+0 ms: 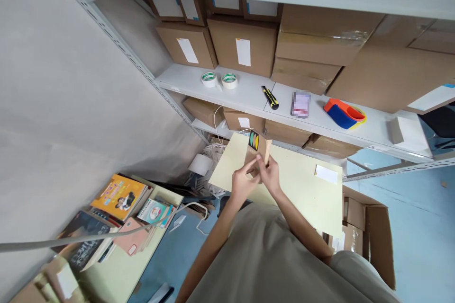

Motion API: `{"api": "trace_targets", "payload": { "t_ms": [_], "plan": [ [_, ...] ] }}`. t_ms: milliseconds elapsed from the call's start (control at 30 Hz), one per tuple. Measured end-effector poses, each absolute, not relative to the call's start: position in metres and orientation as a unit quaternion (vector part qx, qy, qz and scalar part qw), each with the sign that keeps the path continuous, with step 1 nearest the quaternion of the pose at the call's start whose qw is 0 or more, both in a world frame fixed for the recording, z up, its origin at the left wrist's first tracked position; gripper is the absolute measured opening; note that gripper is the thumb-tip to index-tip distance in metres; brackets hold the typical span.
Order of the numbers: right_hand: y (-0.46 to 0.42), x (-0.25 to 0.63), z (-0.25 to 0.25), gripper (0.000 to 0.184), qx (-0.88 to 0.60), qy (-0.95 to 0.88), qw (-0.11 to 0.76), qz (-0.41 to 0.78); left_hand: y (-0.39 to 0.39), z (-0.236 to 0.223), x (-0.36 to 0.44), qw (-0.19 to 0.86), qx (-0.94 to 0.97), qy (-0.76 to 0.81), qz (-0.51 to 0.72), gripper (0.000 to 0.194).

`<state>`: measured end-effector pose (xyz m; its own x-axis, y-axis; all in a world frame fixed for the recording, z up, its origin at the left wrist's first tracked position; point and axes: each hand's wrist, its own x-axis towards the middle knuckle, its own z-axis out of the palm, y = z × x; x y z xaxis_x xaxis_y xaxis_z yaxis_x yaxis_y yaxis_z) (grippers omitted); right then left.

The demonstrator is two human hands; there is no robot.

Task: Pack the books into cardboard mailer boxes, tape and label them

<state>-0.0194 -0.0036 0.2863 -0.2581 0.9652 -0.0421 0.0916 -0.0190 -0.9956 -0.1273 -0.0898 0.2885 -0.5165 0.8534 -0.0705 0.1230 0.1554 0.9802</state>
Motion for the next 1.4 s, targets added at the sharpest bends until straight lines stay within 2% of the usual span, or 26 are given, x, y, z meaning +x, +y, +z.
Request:
{"api": "trace_targets", "payload": {
  "t_ms": [133,233,300,533,667,733,867,1033,1100,1200,1300,1367,1400],
  "plan": [
    [0.026,0.004,0.294,0.067,-0.395,-0.547,0.405,0.617,-0.085,0.293,-0.160,0.325,0.290,0.642,0.631,0.074],
    [0.030,0.014,0.301,0.071,-0.350,-0.517,0.367,0.690,-0.081,0.294,-0.183,0.401,0.228,0.624,0.630,0.080],
    [0.026,0.014,0.304,0.071,-0.341,-0.512,0.357,0.703,-0.080,0.295,-0.188,0.451,0.221,0.606,0.616,0.076],
    [0.028,0.009,0.302,0.071,-0.352,-0.543,0.351,0.676,-0.079,0.298,-0.177,0.418,0.209,0.604,0.646,0.064],
    [0.028,0.003,0.292,0.066,-0.434,-0.597,0.415,0.533,-0.078,0.294,-0.173,0.308,0.211,0.645,0.667,0.054],
    [0.018,-0.004,0.288,0.060,-0.441,-0.614,0.425,0.498,-0.078,0.293,-0.167,0.255,0.216,0.664,0.668,0.047],
    [-0.009,-0.024,0.289,0.056,-0.379,-0.629,0.371,0.569,-0.083,0.297,-0.141,0.226,0.263,0.681,0.645,0.037],
    [-0.006,-0.031,0.296,0.060,-0.405,-0.575,0.411,0.580,-0.089,0.309,-0.117,0.231,0.318,0.678,0.621,0.028],
    [0.006,-0.024,0.300,0.064,-0.389,-0.565,0.405,0.604,-0.090,0.315,-0.128,0.218,0.314,0.675,0.632,0.032],
    [0.018,-0.009,0.306,0.066,-0.348,-0.550,0.367,0.665,-0.092,0.323,-0.165,0.184,0.272,0.680,0.656,0.058],
    [0.021,0.002,0.310,0.071,-0.329,-0.521,0.341,0.710,-0.095,0.323,-0.200,0.351,0.260,0.636,0.636,0.079],
    [0.022,0.005,0.311,0.074,-0.322,-0.512,0.334,0.723,-0.096,0.320,-0.212,0.437,0.263,0.607,0.609,0.082],
    [0.022,0.005,0.312,0.074,-0.320,-0.510,0.330,0.727,-0.097,0.318,-0.214,0.447,0.265,0.605,0.603,0.081]
  ]
}}
